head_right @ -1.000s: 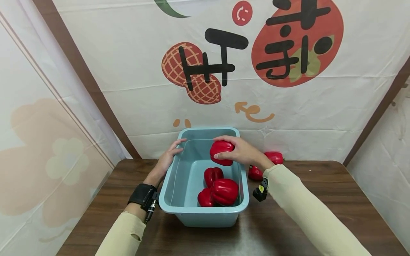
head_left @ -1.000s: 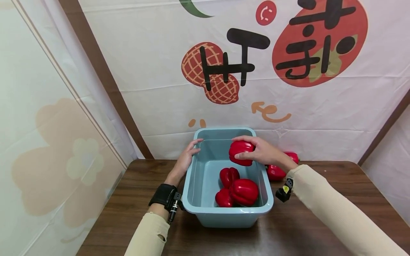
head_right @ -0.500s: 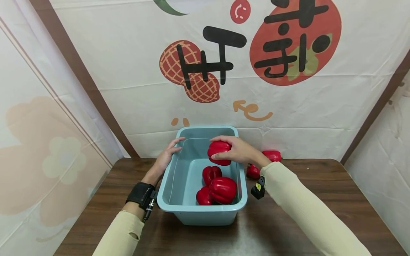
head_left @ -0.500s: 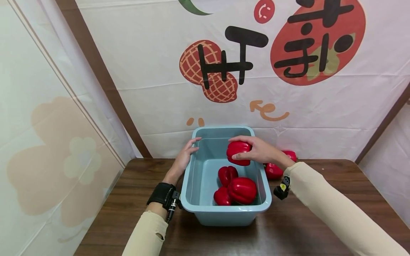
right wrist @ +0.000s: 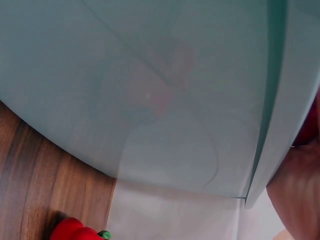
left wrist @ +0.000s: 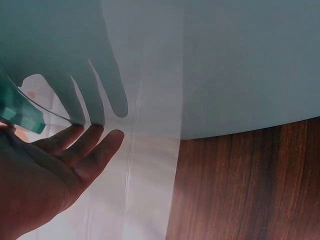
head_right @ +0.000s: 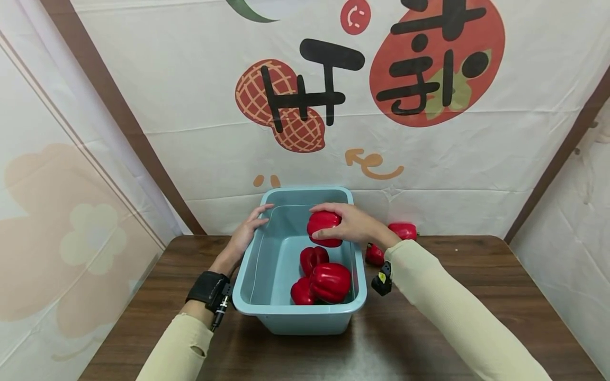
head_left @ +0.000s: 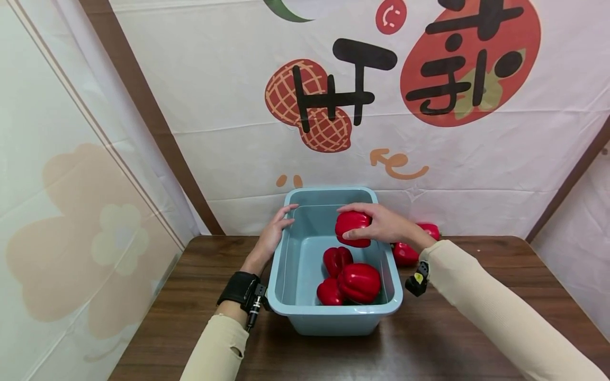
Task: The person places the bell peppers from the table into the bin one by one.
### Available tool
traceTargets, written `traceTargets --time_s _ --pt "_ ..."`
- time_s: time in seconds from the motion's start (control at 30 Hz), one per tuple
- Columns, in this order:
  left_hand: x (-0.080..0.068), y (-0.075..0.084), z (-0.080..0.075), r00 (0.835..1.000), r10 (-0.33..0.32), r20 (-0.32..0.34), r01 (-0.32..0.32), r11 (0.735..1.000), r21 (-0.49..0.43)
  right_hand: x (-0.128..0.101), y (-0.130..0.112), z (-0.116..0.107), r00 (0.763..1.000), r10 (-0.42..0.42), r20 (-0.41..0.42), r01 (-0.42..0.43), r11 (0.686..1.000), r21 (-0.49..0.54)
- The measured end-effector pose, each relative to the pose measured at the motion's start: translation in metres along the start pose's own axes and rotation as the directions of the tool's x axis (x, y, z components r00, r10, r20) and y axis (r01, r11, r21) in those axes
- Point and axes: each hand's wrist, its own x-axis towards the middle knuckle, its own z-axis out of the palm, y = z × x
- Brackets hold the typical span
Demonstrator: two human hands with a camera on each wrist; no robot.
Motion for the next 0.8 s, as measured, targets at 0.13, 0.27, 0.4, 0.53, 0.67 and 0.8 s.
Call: traceTargets --time_s 0.13,0.27,0.4,0.53,0.67,0.8 --pt "-0.0003 0.001 0.0007 1.0 0.012 -0.006 -0.012 1.0 0.006 0.0004 -0.0011 0.0013 1.0 -0.008 0.008 0.008 0.999 -0.031" --pt "0.0014 -0.0015 0.001 1.0 0.021 -0.015 -0.02 1.0 0.02 0.0008 -0.0011 0.0029 1.0 -0.024 0.009 0.024 0.998 -0.055" --pt "0.0015 -0.0016 0.0006 1.0 0.015 -0.014 -0.014 1.0 0.022 0.0008 -0.0008 0.0037 1.0 -0.025 0.01 0.025 0.998 -0.058" --pt "0.0015 -0.002 -0.0002 1.0 0.011 -0.012 -0.01 1.0 0.02 0.0009 -0.0001 0.0041 1.0 -0.021 0.012 0.021 0.998 -0.061" --pt "0.0018 -0.0021 -0.0001 1.0 0.008 -0.012 -0.008 1.0 0.018 0.0016 0.0004 0.0048 1.0 -0.021 0.011 0.022 0.998 -0.06" --pt "0.0023 -0.0027 0.0001 1.0 0.011 -0.015 -0.01 1.0 0.024 0.002 0.0006 0.0055 1.0 -0.021 0.016 0.022 0.998 -0.064"
